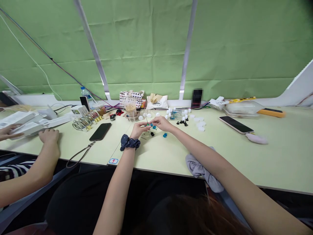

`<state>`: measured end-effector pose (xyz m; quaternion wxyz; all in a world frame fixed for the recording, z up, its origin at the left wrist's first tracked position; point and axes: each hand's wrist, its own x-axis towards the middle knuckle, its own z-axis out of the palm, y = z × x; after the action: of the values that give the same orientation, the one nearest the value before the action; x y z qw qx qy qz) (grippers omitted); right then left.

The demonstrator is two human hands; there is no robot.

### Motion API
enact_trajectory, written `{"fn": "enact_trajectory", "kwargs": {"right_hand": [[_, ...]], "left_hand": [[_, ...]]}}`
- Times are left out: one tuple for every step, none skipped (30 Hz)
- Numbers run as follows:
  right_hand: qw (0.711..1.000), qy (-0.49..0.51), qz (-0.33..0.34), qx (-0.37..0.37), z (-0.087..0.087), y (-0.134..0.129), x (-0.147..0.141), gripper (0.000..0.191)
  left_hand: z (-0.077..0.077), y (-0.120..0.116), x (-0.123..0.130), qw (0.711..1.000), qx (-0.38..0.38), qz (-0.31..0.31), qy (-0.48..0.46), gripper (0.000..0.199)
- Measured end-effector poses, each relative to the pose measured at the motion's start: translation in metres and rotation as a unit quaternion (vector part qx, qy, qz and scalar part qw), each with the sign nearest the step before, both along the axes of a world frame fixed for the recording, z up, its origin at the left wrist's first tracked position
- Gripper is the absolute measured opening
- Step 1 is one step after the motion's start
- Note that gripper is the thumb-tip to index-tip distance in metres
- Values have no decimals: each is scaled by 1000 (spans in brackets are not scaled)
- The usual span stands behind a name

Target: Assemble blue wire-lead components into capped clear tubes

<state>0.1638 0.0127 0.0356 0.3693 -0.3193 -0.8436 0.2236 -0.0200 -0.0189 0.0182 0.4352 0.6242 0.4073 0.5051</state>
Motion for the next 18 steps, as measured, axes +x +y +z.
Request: {"fn": "enact_trajectory", "kwargs": {"right_hand": [[1000,-1,-4,4,0,0,0,27],[1000,-2,-9,8,0,-1,0,27],[1000,-2,-13,12,0,-1,0,27],[1000,-3,-17,16,0,-1,0,27],[1000,-3,-20,19,0,-1,0,27],[999,-4,-23,22,0,-1,1,27],[999,-4,-25,25,0,0,1,27],[999,-5,-27,27,0,0,2,27],[999,-6,-30,30,0,0,2,27],[999,-8,-32,33,-1,1,3,27],[999,-11,-35,35,-1,1,3,27],[999,-14,-37,36,-1,2,3,27],[998,-16,-40,37,-1,2,4,27],[998,-19,-44,36,-2,2,4,27],[998,-22,-47,36,-2,3,4,27],[998,-24,-50,35,-2,3,4,27],[998,-25,-52,35,-2,3,4,26],[998,-26,-53,36,-3,3,4,26]], "left_hand": [[0,0,0,1000,-4,1,-1,49],[0,-1,1,1000,-7,2,-4,50],[1,-1,1,1000,-11,1,-7,52],[1,-1,2,1000,-16,-1,-13,53],[1,-1,2,1000,-23,-5,-20,55],[1,-1,2,999,-30,-11,-28,56],[1,-1,2,999,-36,-18,-37,56],[0,-1,3,998,-42,-27,-44,57],[0,-1,3,997,-46,-36,-51,56],[0,-1,3,996,-49,-46,-56,56],[-1,0,3,995,-49,-53,-62,56],[-1,0,3,995,-49,-58,-68,56],[-1,0,3,994,-49,-59,-72,56],[-1,-1,4,994,-50,-58,-76,56],[-2,0,4,994,-51,-55,-78,56],[-2,0,4,994,-51,-52,-80,56],[-2,0,4,994,-52,-51,-80,56],[-3,0,4,994,-52,-49,-80,56]]}}
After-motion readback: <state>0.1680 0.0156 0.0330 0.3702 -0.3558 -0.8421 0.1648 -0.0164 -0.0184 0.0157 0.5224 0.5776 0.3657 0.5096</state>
